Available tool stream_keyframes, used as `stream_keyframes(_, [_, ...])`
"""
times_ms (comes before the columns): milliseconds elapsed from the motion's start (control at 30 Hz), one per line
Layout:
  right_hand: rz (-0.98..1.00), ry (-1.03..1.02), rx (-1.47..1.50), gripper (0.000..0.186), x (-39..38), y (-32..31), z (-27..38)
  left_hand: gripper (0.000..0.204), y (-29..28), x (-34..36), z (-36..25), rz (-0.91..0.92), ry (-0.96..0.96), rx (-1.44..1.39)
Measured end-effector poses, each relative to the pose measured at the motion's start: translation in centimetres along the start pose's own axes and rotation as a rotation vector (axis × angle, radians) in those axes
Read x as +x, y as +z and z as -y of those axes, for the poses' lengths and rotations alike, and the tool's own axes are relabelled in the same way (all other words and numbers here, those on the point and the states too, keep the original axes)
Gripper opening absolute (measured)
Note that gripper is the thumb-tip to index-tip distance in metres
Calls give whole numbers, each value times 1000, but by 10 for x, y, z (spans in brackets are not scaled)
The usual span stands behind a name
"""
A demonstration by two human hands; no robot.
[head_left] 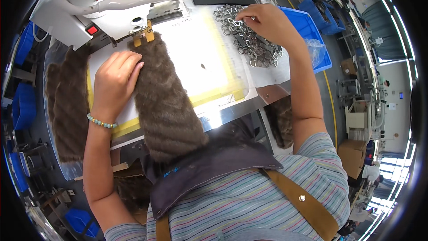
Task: Sewing metal loops onto strips of brown fur using an industrial sewing machine.
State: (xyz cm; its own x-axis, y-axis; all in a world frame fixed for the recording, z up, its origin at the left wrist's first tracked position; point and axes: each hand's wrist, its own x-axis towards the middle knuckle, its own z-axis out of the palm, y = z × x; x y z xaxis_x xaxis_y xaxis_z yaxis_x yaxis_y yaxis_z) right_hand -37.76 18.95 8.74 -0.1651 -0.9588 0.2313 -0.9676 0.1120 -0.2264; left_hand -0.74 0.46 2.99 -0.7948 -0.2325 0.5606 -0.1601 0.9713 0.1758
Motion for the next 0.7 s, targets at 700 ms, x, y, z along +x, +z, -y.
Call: stream_keyframes(700, [-59,-105,305,17,30,17,83,25,0,4,-38,-40,-471,-925])
